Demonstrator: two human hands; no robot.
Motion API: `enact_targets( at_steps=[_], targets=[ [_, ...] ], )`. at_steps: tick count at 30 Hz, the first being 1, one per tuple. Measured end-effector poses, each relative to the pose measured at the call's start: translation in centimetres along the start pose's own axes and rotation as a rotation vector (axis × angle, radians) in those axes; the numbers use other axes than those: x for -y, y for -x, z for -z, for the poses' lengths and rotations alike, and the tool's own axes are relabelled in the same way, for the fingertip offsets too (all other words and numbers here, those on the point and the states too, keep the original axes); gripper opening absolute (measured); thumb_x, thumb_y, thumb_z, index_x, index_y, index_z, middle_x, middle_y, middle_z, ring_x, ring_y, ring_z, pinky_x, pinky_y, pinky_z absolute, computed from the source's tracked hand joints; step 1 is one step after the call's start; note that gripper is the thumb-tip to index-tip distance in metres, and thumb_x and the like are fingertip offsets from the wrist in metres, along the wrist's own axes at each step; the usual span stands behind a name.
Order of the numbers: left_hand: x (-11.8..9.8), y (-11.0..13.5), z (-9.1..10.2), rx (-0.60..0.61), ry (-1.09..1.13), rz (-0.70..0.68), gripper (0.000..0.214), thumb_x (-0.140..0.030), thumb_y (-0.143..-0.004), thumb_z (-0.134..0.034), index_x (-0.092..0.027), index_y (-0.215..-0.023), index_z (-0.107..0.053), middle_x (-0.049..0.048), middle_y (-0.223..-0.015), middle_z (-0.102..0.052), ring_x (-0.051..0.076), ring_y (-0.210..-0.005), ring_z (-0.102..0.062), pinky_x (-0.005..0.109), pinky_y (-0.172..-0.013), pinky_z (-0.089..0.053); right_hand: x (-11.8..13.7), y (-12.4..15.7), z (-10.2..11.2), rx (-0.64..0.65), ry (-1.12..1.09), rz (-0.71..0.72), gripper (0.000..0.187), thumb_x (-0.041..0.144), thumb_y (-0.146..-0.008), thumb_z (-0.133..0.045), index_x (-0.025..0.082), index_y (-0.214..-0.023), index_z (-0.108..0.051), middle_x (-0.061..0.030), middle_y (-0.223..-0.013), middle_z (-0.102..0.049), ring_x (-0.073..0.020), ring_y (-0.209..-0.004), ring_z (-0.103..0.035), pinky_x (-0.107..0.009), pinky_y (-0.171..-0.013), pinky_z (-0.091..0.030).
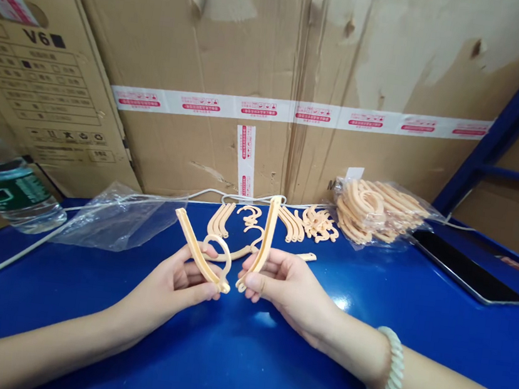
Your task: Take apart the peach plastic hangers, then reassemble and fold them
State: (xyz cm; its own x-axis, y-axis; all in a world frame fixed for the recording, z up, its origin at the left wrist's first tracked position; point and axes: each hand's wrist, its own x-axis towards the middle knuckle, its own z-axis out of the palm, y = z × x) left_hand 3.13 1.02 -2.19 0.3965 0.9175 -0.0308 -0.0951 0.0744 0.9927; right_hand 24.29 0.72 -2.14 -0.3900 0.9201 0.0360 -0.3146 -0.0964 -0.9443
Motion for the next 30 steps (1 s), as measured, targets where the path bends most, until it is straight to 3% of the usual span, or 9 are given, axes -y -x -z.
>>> enact_targets(
  at_steps=[5,10,14,19,30],
  targets=[
    [-0.1,0.0,-0.1,0.037,0.018,-0.014,0.048,-0.024,-0.071,-0.083,-0.02,-0.104,-0.048,0.0011,-0.084,-0.075,0.016,-0.08,-0.07,0.03,-0.078,-0.051,-0.4,0.1,0.0,0.047,0.062,-0.043,0.027,0.03,-0.073,-0.083,0.015,-0.089,-0.066,-0.0009,-0.077,-0.072,-0.0121,-0.069,-0.07,-0.026,-0.069,-0.056],
    [-0.2,0.2,-0.2,0.116,0.003,-0.015,0.047,-0.024,-0.073,-0.081,-0.021,-0.104,-0.046,0.0016,-0.084,-0.075,0.016,-0.077,-0.069,0.027,-0.072,-0.05,-0.4,0.2,-0.2,0.083,0.102,0.005,0.032,0.026,-0.077,-0.08,0.018,-0.101,-0.06,0.0007,-0.079,-0.072,-0.0114,-0.068,-0.07,-0.025,-0.067,-0.056],
    [-0.2,0.4,-0.4,0.145,0.002,-0.034,0.044,-0.023,-0.075,-0.079,-0.021,-0.103,-0.045,0.0003,-0.083,-0.073,0.015,-0.077,-0.069,0.027,-0.072,-0.05,-0.2,0.3,-0.4,0.09,0.15,0.006,0.029,0.026,-0.078,-0.079,0.018,-0.098,-0.06,-0.0007,-0.081,-0.073,-0.0111,-0.068,-0.069,-0.025,-0.068,-0.056],
    [-0.3,0.5,-0.7,0.119,-0.045,-0.041,0.041,-0.022,-0.072,-0.08,-0.021,-0.098,-0.048,0.0008,-0.082,-0.072,0.017,-0.079,-0.071,0.031,-0.079,-0.052,-0.1,0.5,-0.5,0.097,0.205,0.044,0.025,0.031,-0.076,-0.08,0.017,-0.084,-0.062,-0.0011,-0.078,-0.072,-0.0125,-0.067,-0.069,-0.027,-0.068,-0.057],
    [0.2,0.6,-0.6,0.03,-0.158,-0.059,0.023,-0.021,-0.073,-0.077,-0.018,-0.084,-0.058,0.0026,-0.081,-0.073,0.019,-0.078,-0.071,0.032,-0.078,-0.056,-0.7,0.6,-1.6,0.003,0.239,0.054,0.032,0.032,-0.067,-0.086,0.017,-0.079,-0.06,0.0003,-0.067,-0.07,-0.0139,-0.062,-0.069,-0.025,-0.061,-0.057]
  ],
)
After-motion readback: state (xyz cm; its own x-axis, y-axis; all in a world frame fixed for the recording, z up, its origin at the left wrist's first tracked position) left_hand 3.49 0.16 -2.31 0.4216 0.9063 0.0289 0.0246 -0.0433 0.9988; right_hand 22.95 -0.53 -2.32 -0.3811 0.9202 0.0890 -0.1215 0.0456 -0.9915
